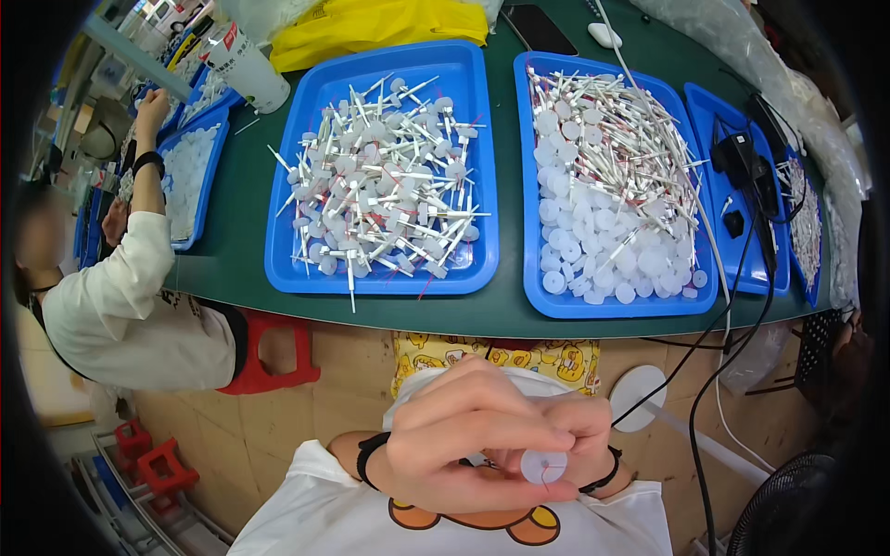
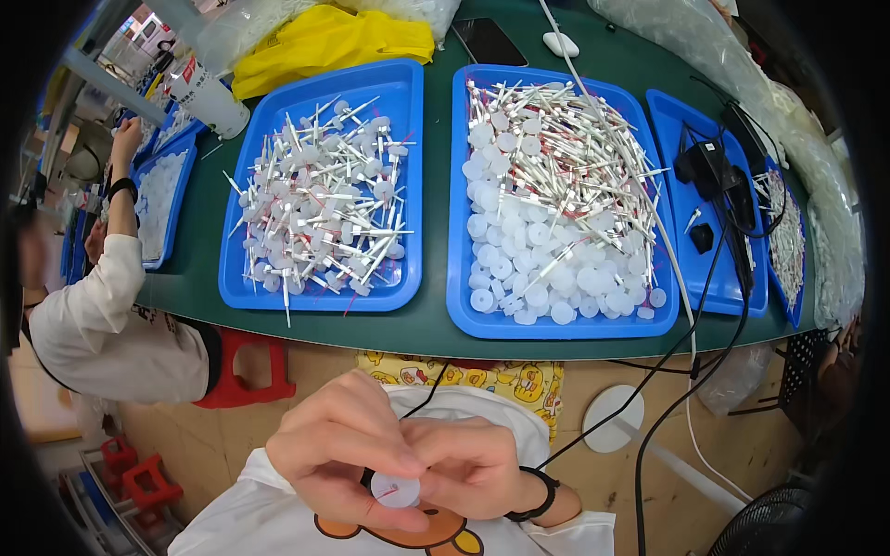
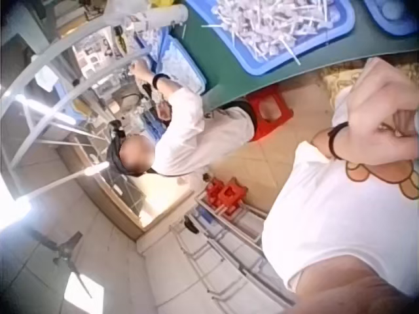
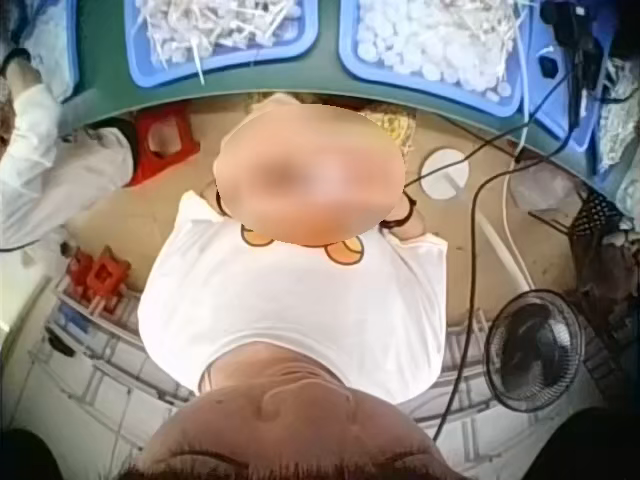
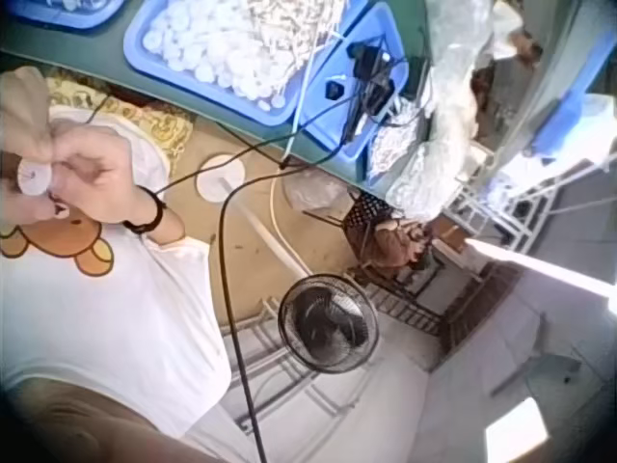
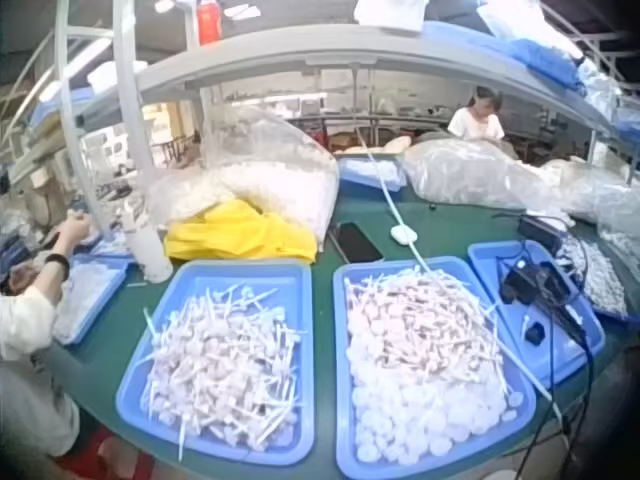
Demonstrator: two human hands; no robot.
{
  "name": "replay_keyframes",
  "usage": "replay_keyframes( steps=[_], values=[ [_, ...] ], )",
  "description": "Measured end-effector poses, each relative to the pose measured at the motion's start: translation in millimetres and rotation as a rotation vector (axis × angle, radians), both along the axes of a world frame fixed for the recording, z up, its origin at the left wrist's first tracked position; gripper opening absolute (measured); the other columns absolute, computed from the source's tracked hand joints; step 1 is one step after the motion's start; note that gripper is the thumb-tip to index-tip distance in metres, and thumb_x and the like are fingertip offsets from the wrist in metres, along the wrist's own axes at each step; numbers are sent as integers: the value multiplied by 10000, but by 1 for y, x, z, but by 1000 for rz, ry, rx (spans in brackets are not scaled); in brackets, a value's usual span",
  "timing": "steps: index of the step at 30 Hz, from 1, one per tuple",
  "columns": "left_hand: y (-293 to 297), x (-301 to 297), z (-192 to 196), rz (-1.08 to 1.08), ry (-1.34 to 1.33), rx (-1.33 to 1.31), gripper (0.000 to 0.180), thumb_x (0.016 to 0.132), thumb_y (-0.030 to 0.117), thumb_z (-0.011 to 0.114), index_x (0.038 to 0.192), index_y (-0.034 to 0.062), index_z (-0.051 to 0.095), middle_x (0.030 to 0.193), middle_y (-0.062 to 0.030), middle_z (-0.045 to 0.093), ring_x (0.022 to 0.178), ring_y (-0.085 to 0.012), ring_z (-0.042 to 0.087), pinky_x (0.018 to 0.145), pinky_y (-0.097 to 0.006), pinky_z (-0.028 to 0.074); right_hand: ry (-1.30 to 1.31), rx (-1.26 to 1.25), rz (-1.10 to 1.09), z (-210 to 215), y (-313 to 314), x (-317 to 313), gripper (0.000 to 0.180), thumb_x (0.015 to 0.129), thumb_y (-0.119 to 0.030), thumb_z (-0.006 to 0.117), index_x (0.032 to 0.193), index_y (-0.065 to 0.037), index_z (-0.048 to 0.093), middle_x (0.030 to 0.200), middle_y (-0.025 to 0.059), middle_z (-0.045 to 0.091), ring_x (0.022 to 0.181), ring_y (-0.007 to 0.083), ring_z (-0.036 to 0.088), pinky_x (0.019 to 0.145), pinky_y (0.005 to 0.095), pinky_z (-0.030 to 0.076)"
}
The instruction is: The person repeatedly picks up small white circular discs and thin white sticks from blue trays, inserts the sticks into the discs, and places the assembled units into a tray. The process is continuous and repetitive throughout the clip.
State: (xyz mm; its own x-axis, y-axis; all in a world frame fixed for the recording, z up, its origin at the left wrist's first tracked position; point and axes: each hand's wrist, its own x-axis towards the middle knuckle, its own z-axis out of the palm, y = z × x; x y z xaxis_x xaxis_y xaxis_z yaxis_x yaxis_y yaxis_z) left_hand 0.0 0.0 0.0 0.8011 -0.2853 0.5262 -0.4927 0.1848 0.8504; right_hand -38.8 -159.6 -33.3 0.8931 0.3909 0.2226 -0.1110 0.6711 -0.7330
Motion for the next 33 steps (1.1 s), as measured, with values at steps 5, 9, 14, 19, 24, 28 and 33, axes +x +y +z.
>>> replay_keyframes(
  steps=[5, 9, 14, 19, 24, 28, 33],
  values=[
    [-2, 4, 2, 1, -39, -6, 495, 584, 140, 942, 1009, 46, 708, 906, -32, 618, 725, -149, 554, 579, -265, 387, -26, -19, -40, 0, 0, 5, 131, 941, -41, 605, 1007, 67, 637, 933, 150, 648, 862, 253, 597, 802, 368, 468],
    [3, 12, 3, 90, -38, 90, 415, 618, 70, 892, 989, 36, 710, 897, -51, 644, 739, -167, 576, 617, -272, 422, -19, -157, -190, 0, 4, 10, 204, 896, 22, 608, 1096, 64, 604, 1016, 146, 623, 936, 236, 586, 858, 355, 458],
    [30, 38, -6, 537, 196, 251, 309, 730, -35, 785, 1021, -20, 680, 927, -75, 662, 775, -133, 606, 702, -254, 482, 49, -717, -625, 4, 1, 23, 368, 857, 83, 588, 1219, 40, 531, 1076, 118, 577, 1014, 188, 576, 918, 317, 446],
    [51, 76, -18, 636, 367, 82, 445, 841, -27, 695, 1264, -41, 555, 1199, -137, 601, 927, -169, 651, 809, -278, 517, 128, -719, -593, 1, -12, 24, 298, 885, 77, 573, 1179, 38, 550, 1058, 108, 579, 992, 180, 594, 894, 302, 459],
    [55, 90, -21, 759, 28, 483, 620, 797, 27, 732, 1377, 32, 512, 1492, -216, 391, 1192, -306, 579, 942, -384, 515, 92, -776, -581, 0, -17, 22, 265, 885, 64, 589, 1148, 31, 569, 1028, 110, 603, 960, 172, 606, 859, 286, 472],
    [52, 73, -26, 829, -50, 681, 552, 771, 61, 748, 1296, 35, 580, 1468, -212, 412, 1280, -369, 486, 1019, -431, 437, 57, -917, -665, -8, -26, 19, 196, 874, 46, 605, 1070, 31, 611, 955, 117, 635, 882, 190, 630, 812, 300, 494],
    [46, 35, -62, 910, -126, 803, 348, 722, 158, 802, 1037, 84, 673, 1123, -109, 563, 1049, -301, 515, 932, -422, 383, -27, -1075, -821, -15, -34, 19, 121, 861, 39, 610, 982, 41, 628, 893, 132, 640, 831, 220, 640, 772, 315, 499]
  ],
)
